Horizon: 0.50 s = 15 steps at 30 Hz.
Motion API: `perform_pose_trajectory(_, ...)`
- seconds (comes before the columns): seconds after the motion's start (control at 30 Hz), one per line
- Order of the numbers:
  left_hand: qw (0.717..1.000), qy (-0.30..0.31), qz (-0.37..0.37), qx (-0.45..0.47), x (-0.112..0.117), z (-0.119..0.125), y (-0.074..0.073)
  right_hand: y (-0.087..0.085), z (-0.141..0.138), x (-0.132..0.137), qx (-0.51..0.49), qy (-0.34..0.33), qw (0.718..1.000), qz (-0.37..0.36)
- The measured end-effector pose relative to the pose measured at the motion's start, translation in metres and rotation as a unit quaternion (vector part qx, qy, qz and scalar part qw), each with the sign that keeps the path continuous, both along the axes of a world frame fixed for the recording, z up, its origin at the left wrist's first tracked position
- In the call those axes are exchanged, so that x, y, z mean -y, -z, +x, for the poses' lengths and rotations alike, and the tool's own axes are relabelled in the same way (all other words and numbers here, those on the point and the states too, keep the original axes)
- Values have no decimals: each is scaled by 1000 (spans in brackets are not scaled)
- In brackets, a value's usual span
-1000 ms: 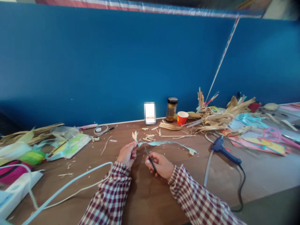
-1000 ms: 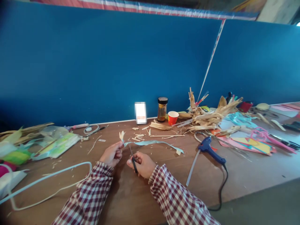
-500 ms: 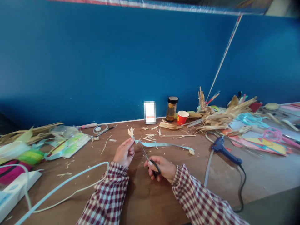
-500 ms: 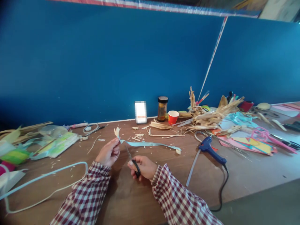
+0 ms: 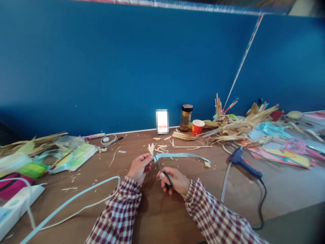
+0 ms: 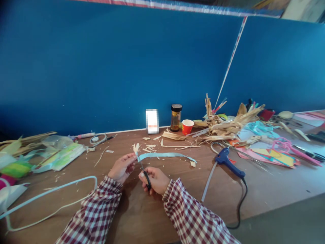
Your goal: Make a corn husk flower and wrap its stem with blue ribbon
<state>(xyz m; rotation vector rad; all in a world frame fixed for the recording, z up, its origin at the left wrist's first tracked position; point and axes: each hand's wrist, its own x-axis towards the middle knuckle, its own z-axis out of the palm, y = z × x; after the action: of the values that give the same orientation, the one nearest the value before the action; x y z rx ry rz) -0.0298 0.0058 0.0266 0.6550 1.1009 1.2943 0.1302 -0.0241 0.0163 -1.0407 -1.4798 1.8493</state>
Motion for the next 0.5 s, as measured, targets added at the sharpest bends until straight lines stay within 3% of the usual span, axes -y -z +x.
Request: perform_pose_trajectory(0.5,1000,0,-1,13,2,3,-2,2,0,1,8,11,1000,18)
